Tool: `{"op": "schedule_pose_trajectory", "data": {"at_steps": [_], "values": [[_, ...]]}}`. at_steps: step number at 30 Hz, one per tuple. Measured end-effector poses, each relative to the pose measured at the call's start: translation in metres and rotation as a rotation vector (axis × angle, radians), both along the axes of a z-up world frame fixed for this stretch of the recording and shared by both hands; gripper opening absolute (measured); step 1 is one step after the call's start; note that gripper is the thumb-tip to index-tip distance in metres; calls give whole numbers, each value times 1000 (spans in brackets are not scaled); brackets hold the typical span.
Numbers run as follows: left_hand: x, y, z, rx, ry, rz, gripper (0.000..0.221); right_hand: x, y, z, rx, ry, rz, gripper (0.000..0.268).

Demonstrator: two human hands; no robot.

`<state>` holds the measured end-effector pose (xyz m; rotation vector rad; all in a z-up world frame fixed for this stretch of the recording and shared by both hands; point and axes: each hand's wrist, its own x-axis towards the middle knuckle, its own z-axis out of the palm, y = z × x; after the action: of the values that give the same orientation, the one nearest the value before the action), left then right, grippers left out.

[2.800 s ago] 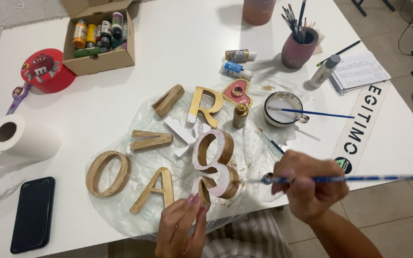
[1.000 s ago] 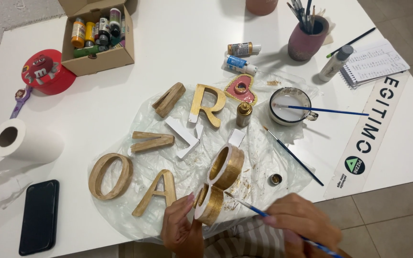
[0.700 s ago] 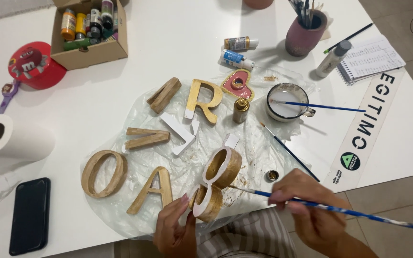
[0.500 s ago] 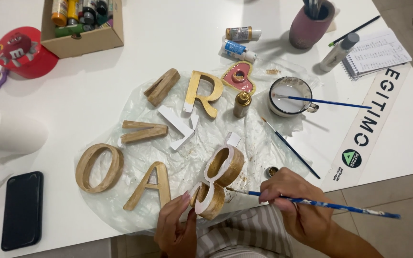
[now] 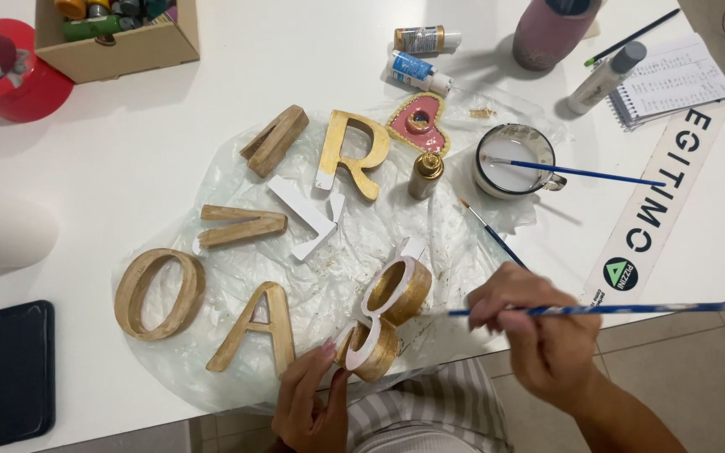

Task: Painting wooden letters with gold and white paint using a brush.

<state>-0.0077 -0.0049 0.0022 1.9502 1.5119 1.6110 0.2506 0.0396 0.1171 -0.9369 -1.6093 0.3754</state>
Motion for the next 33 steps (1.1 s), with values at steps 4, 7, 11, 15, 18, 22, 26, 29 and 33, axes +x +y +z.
{"op": "schedule_pose_trajectory", "data": {"at_steps": [4, 7, 11, 15, 18, 22, 26, 29, 33], "values": [[3, 3, 1, 38, -5, -17, 34, 1, 7, -15, -119, -119, 106, 36], [3, 4, 0, 50, -2, -17, 35, 6, 14, -3, -116, -120, 37, 32], [3, 5, -1, 57, -14, -34, 34, 4, 9, -14, -121, -90, 74, 38], [6, 6, 2, 66, -2, -9, 31, 3, 25, -12, -113, -194, 133, 35], [7, 4, 3, 35, -4, 2, 30, 16, 29, -24, -133, -226, -42, 40], [7, 3, 8, 14, 1, 15, 30, -2, 29, -1, -139, -108, 97, 34], [8, 3, 8, -9, -8, 12, 30, 10, 37, -15, -231, -185, 68, 39], [8, 6, 8, 31, 14, 20, 29, 13, 36, -15, -104, -122, 9, 32], [8, 4, 12, 2, 31, 26, 32, -4, 35, -7, -110, -167, 189, 42]]}}
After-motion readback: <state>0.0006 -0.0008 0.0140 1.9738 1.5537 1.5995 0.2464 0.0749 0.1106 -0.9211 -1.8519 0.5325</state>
